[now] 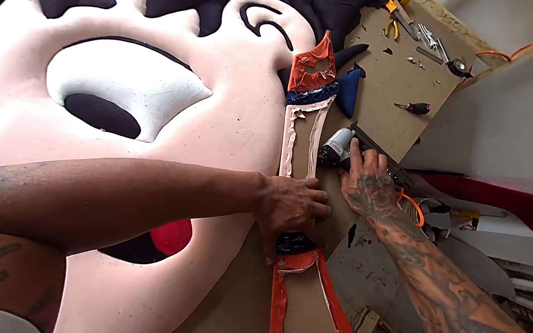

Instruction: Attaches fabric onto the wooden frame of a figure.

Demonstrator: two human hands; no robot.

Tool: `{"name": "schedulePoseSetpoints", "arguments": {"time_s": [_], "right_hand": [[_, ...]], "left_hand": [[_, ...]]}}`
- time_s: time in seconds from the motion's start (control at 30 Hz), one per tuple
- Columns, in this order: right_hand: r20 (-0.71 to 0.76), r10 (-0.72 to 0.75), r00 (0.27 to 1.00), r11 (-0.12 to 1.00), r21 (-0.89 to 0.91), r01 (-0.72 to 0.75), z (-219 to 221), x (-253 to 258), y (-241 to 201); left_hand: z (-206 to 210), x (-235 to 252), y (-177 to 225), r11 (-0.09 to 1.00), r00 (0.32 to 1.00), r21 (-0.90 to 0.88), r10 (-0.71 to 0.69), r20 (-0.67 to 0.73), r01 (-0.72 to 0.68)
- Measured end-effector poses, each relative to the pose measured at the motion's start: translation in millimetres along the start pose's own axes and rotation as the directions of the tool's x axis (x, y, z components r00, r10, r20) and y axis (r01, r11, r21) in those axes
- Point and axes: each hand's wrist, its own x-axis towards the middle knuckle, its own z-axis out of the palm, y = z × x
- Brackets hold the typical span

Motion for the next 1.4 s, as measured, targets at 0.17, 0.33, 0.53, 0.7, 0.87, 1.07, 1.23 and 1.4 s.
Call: {"name": "schedulePoseSetpoints", "arguments": {"time_s": [0.17,0.33,0.53,0.7,0.87,1.07,1.23,1.4], "right_hand": [[-0.014,-0.013,1.000,0.986,0.167,0.015,-65.3,-74.4,-9.3],[0.665,0.025,0.746,0.581,0.598,-0.552,-53.0,-193.5,-34.9],[0.678,0.039,0.734,0.537,0.605,-0.588,-20.7,-210.9,-40.3],[0.657,-0.082,0.750,0.564,0.651,-0.508,-18.3,-195.1,-19.3],[0.627,-0.019,0.779,0.554,0.655,-0.514,-10.7,-204.8,-19.6],[0.476,0.052,0.878,0.632,0.665,-0.398,-10.1,-210.2,-30.2],[0.437,0.034,0.899,0.630,0.689,-0.359,-7.8,-205.9,-32.8],[0.413,0.024,0.910,0.677,0.663,-0.319,-7.9,-204.1,-34.5]], "left_hand": [[-0.7,3.4,-3.1,1.000,1.000,-0.014,0.018,0.024,-0.018],[0.0,7.9,-3.2,1.000,1.000,0.000,0.013,0.019,-0.013],[-0.4,17.2,-6.8,0.998,0.999,-0.065,-0.009,0.031,0.011],[0.7,13.4,-11.8,0.993,0.998,-0.107,0.051,0.026,-0.048],[-0.9,6.2,-12.8,0.968,0.994,-0.241,0.087,0.066,-0.068],[-0.7,4.1,-13.7,0.970,0.991,-0.220,0.117,0.059,-0.102],[1.0,1.5,-11.1,0.977,0.991,-0.188,0.118,0.057,-0.105],[3.5,1.3,-11.0,0.971,0.992,-0.210,0.122,0.021,-0.115]]}}
